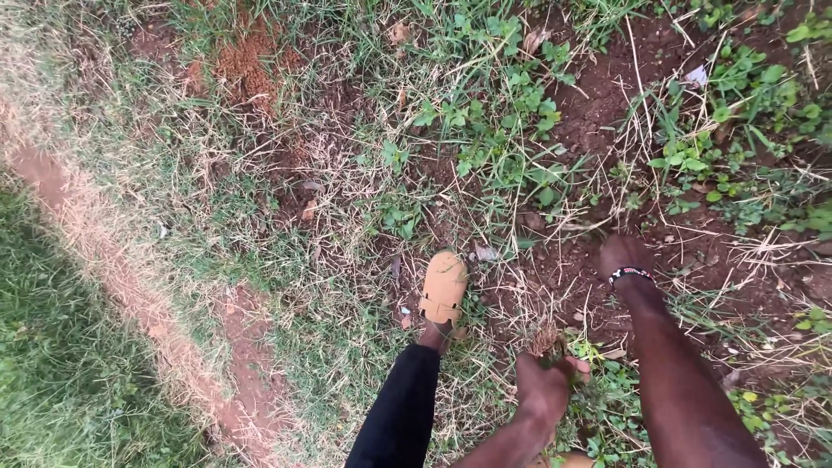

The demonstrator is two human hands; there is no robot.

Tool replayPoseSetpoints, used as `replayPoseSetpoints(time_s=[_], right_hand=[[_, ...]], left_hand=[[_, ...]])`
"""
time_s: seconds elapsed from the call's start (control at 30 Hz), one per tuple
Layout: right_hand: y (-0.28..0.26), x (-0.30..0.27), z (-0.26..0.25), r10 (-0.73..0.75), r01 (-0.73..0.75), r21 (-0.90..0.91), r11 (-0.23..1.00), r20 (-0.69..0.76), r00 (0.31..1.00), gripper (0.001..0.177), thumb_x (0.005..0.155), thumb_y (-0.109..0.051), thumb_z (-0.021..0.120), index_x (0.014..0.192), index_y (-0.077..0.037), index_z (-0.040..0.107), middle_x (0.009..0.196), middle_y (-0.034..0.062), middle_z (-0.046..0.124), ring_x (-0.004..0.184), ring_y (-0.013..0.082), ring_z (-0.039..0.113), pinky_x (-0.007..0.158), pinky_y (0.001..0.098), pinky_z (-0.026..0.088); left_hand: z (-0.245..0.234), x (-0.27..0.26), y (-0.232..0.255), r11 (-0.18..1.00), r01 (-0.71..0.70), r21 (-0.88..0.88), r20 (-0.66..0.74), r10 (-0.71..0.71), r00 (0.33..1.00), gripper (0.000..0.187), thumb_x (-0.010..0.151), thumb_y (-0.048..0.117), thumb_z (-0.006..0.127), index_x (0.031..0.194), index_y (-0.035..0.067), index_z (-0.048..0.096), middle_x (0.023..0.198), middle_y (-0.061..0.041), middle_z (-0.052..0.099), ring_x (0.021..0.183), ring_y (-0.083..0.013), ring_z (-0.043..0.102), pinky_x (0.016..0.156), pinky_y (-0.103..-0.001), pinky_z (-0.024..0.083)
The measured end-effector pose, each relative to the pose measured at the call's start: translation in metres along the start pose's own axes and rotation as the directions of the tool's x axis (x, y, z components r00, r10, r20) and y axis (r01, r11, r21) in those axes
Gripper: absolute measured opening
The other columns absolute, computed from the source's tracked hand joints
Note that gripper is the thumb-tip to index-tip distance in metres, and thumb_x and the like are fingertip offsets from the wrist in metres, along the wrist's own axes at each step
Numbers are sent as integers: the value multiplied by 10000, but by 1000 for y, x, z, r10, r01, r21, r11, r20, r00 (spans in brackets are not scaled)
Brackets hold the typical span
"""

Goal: Pulling weeds and clearing small plants from a soil patch by hand.

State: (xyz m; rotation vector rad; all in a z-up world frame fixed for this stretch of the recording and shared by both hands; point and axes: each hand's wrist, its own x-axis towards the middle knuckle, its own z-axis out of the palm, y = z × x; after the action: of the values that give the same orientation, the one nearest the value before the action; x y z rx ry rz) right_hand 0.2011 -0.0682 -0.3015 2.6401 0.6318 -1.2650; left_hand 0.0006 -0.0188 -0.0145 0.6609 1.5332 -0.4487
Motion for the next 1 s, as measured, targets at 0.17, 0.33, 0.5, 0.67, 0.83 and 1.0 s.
replayPoseSetpoints(time_s=[0.17, 0.33, 0.5, 0.67, 0.83, 1.0], right_hand=[[13, -20, -7, -105, 105, 15, 994, -24, 994, 261, 925, -288, 707, 987, -45, 779, 919, 155, 714, 792, 281, 677, 723, 435, 551], [36, -53, -9, -186, 178, 228, 957, 18, 982, 288, 1010, -303, 535, 1015, -101, 740, 657, 112, 656, 532, 205, 577, 550, 412, 511], [89, -102, 21, -208, 237, 363, 901, -117, 971, 437, 1068, -380, 463, 890, -84, 730, 587, 49, 568, 455, 154, 464, 447, 372, 401], [79, -226, 18, -25, 66, 453, 889, -96, 995, 513, 1097, -472, 375, 954, -134, 733, 521, 71, 565, 432, 166, 506, 467, 366, 402], [69, -320, 56, 98, -46, 760, 648, -24, 995, 382, 985, -383, 506, 1063, -113, 766, 751, 97, 757, 641, 239, 694, 619, 479, 584], [50, -324, 85, 51, -70, 500, 863, 50, 997, 345, 920, -380, 586, 1099, -133, 748, 859, 211, 754, 793, 395, 716, 760, 549, 572]], left_hand=[[-1, -10, 4, 995, -88, 36, 38, 87, 996, 191, 1015, 49, 576, 1016, -54, 737, 974, -152, 776, 846, -173, 750, 901, -322, 637], [-2, -2, -3, 994, -100, -38, 21, 100, 995, 151, 1010, 57, 589, 973, -35, 703, 979, -208, 784, 843, -231, 762, 883, -374, 646], [-2, -9, 16, 991, -111, 77, -20, 113, 993, 179, 993, 92, 612, 974, -9, 759, 990, -171, 781, 833, -206, 753, 831, -332, 620], [6, -15, 12, 982, -121, 143, -38, 127, 991, 187, 994, 92, 602, 991, 5, 768, 982, -198, 764, 788, -235, 735, 702, -323, 665], [9, 19, -29, 983, -174, 53, -51, 176, 983, 103, 956, 0, 638, 997, -8, 732, 989, -174, 769, 728, -213, 729, 605, -290, 651], [16, 1, -38, 948, -267, 174, 45, 263, 964, 140, 939, 46, 643, 1033, 13, 741, 922, -166, 744, 656, -186, 632, 505, -325, 487]])
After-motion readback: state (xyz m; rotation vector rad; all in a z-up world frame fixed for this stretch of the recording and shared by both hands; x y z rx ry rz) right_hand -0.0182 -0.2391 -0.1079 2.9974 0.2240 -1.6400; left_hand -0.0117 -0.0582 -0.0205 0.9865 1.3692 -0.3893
